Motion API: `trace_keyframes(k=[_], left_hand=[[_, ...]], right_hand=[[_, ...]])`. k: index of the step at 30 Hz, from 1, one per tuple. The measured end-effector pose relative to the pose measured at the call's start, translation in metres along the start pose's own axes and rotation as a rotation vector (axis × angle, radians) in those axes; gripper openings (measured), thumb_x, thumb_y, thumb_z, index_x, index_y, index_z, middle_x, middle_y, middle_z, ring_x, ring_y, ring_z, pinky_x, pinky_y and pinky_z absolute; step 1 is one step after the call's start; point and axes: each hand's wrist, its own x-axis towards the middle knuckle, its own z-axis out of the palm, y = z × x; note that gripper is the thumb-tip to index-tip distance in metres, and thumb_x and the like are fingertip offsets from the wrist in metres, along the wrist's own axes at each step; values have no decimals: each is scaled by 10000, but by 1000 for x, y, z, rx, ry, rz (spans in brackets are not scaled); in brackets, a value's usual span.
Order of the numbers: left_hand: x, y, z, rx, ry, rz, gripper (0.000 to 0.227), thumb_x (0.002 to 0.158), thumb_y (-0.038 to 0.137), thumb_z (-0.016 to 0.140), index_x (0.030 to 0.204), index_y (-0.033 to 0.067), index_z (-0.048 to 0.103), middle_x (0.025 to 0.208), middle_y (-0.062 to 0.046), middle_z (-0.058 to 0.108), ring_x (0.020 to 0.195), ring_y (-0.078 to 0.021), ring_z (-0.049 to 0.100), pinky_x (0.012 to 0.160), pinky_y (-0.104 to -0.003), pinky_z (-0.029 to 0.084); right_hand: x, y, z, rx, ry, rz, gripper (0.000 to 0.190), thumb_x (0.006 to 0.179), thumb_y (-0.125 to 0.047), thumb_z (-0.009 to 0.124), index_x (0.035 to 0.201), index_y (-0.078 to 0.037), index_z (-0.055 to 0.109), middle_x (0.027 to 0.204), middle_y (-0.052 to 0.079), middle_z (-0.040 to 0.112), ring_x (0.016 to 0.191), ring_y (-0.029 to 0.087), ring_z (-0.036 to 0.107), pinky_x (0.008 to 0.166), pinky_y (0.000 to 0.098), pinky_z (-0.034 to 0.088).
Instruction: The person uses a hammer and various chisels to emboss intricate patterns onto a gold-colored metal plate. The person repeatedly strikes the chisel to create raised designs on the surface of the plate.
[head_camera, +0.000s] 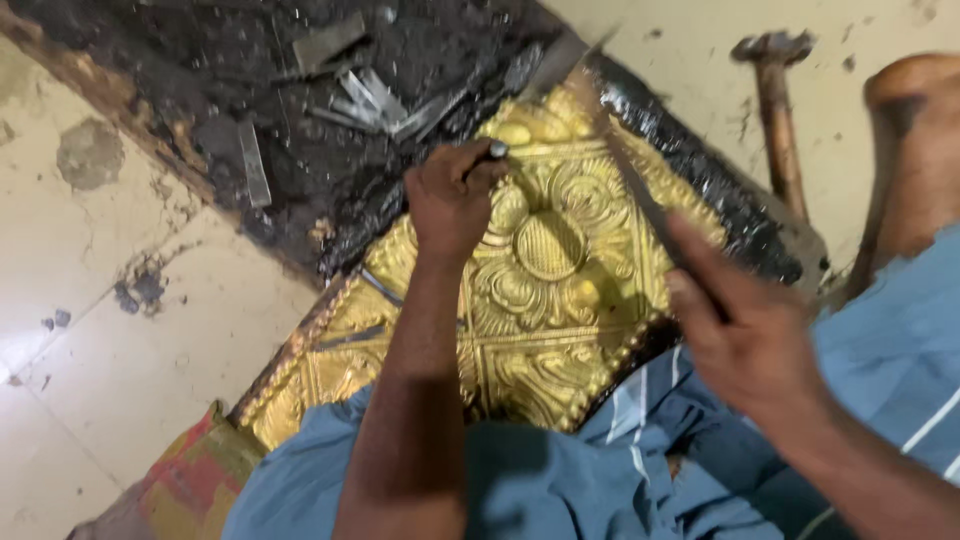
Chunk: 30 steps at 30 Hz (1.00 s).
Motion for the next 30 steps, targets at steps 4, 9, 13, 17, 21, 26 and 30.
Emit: trace_keyframes(k=[4, 9, 13, 17, 21, 26, 30], left_hand=[[-3, -2, 0, -97, -50, -168, 210, 886, -55, 703, 1054, 41, 785, 920, -103, 792, 764, -149, 786, 693, -263, 645], [0, 8, -1, -185, -39, -115, 250, 900, -85, 645, 1081, 23, 780, 923, -100, 797, 799, -158, 793, 735, -272, 652], [-7, 4, -3, -93, 1, -28, 188, 889, -59, 697, 1051, 1, 770, 921, -122, 785, 776, -171, 787, 717, -282, 630], [-2, 6, -5, -79, -55, -118, 213, 875, -51, 702, 1058, 14, 789, 908, -120, 794, 764, -181, 782, 710, -287, 619], [4, 15, -6, -121, -64, -142, 238, 866, -52, 688, 1067, 28, 785, 924, -124, 789, 769, -178, 778, 721, -278, 631], [-7, 5, -5, -95, -34, -87, 241, 861, -74, 684, 1063, 14, 782, 967, -146, 792, 785, -190, 782, 732, -293, 634], [-4, 15, -5, -188, -59, -164, 231, 862, -60, 689, 1062, 8, 782, 936, -139, 789, 755, -176, 784, 714, -291, 639]], right_hand=[[-22, 17, -4, 315, 147, 18, 462, 1092, -102, 610, 1542, -119, 505, 1038, 62, 700, 721, 100, 623, 621, 266, 506], [-1, 32, 13, -117, -101, -205, 505, 1000, -75, 649, 1492, -107, 538, 1120, 152, 702, 885, 184, 686, 722, 302, 542], [0, 9, 0, -154, -12, -83, 520, 985, -71, 649, 1495, -98, 548, 1045, 165, 709, 828, 243, 686, 712, 317, 548], [4, -2, 0, -64, 47, 49, 538, 986, -73, 627, 1515, -51, 529, 889, 146, 717, 673, 216, 669, 616, 306, 529], [10, 8, 7, -200, -159, -267, 534, 944, -52, 664, 1460, 35, 553, 1069, 216, 747, 873, 227, 741, 712, 325, 559], [-7, 9, 8, -6, 132, -19, 517, 1011, -85, 631, 1517, -54, 532, 977, 130, 703, 792, 184, 689, 678, 290, 546], [-5, 8, 12, -184, -205, -33, 521, 918, -67, 718, 1431, -62, 625, 863, 142, 740, 661, 219, 666, 628, 334, 540]])
